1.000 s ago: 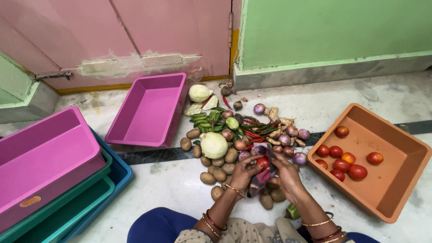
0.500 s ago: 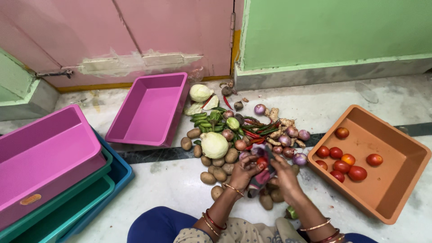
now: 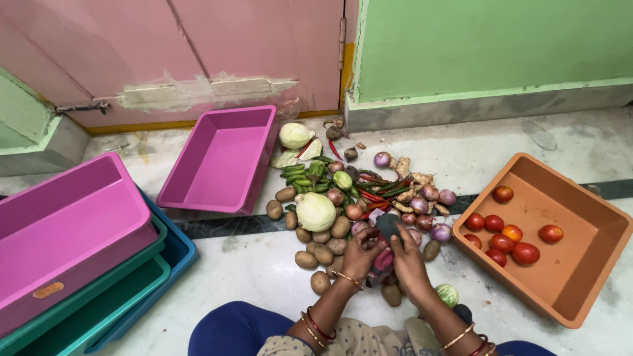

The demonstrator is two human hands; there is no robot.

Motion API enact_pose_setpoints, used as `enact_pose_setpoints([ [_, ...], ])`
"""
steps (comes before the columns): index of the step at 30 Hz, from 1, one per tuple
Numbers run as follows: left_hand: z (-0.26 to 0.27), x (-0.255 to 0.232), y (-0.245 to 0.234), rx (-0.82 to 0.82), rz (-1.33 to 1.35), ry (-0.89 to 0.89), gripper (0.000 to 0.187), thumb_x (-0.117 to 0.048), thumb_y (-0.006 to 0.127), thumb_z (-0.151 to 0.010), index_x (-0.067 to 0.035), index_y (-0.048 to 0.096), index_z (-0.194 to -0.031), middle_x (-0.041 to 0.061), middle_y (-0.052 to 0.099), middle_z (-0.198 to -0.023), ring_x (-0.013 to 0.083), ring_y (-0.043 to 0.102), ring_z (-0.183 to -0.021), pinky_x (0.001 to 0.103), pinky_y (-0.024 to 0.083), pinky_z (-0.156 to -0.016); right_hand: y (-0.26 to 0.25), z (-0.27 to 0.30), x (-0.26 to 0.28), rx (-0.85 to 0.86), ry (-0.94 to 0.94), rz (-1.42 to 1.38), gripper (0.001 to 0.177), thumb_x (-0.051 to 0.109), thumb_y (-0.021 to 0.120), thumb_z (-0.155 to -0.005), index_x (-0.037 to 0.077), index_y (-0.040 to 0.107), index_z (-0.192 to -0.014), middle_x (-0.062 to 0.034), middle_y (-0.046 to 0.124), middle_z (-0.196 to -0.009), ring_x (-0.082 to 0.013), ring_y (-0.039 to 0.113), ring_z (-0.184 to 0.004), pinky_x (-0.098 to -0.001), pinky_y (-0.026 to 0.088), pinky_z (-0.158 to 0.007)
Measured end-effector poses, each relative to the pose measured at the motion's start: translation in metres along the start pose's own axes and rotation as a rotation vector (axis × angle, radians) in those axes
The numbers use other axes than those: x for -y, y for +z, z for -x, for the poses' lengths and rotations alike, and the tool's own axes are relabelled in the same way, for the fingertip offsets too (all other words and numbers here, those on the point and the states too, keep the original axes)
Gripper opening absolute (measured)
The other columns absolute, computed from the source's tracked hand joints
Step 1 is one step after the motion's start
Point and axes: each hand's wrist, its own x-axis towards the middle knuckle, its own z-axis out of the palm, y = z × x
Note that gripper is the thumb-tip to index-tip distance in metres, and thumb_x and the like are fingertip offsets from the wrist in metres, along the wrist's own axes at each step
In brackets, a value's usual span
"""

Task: The person sits on the floor and wipes an orange plastic tray with a cloth. They then pick up tomatoes one by one from a pile of mixed vegetables, wipe each with the cloth, and place them into the tray. The person continues this process for several tomatoes throughout the clip.

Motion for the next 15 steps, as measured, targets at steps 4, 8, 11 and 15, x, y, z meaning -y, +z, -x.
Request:
enact_pose_setpoints([
  [4,0.003,-0.015,0.000,0.077,-0.024,-0.064,0.049,-0.005,0.078,-0.089,0.003,0.058,-0.133,0.015,0.074,-0.102,0.0148,0.071,-0.088,0.026,0.058,-0.078,-0.009,0.000,0.034,0.028,0.342,-0.221,0.046,0.022,0.048,-0.104,0.010,0.053,-0.148,-0.0060,0.061,-0.128,-0.0192,0.064,-0.107,-0.0346,0.057,-0.077],
  [8,0.012,-0.039,0.001,0.192,0.122,-0.112,0.045,-0.012,0.072,-0.095,0.002,0.060,-0.136,0.009,0.074,-0.112,0.0126,0.071,-0.095,0.027,0.058,-0.080,-0.026,-0.002,0.069,0.014,0.519,-0.466,0.046,0.016,0.042,-0.105,0.007,0.048,-0.150,-0.0098,0.068,-0.122,-0.0221,0.071,-0.100,-0.0384,0.066,-0.072],
  [11,0.018,-0.038,0.008,0.100,0.142,-0.154,0.043,-0.015,0.068,-0.096,-0.001,0.060,-0.136,0.008,0.073,-0.112,0.0139,0.069,-0.091,0.030,0.056,-0.073,-0.027,-0.003,0.063,0.039,0.490,-0.458,0.045,0.016,0.043,-0.105,0.008,0.052,-0.149,-0.0125,0.067,-0.121,-0.0253,0.066,-0.103,-0.0426,0.063,-0.079],
  [15,0.003,-0.011,0.007,-0.051,0.107,0.055,0.040,-0.015,0.068,-0.097,0.004,0.060,-0.132,0.009,0.072,-0.117,0.0135,0.069,-0.101,0.027,0.059,-0.085,-0.002,0.001,0.034,-0.014,0.133,-0.004,0.046,0.022,0.051,-0.104,0.009,0.051,-0.148,-0.0083,0.058,-0.135,-0.0230,0.059,-0.121,-0.0336,0.047,-0.102],
])
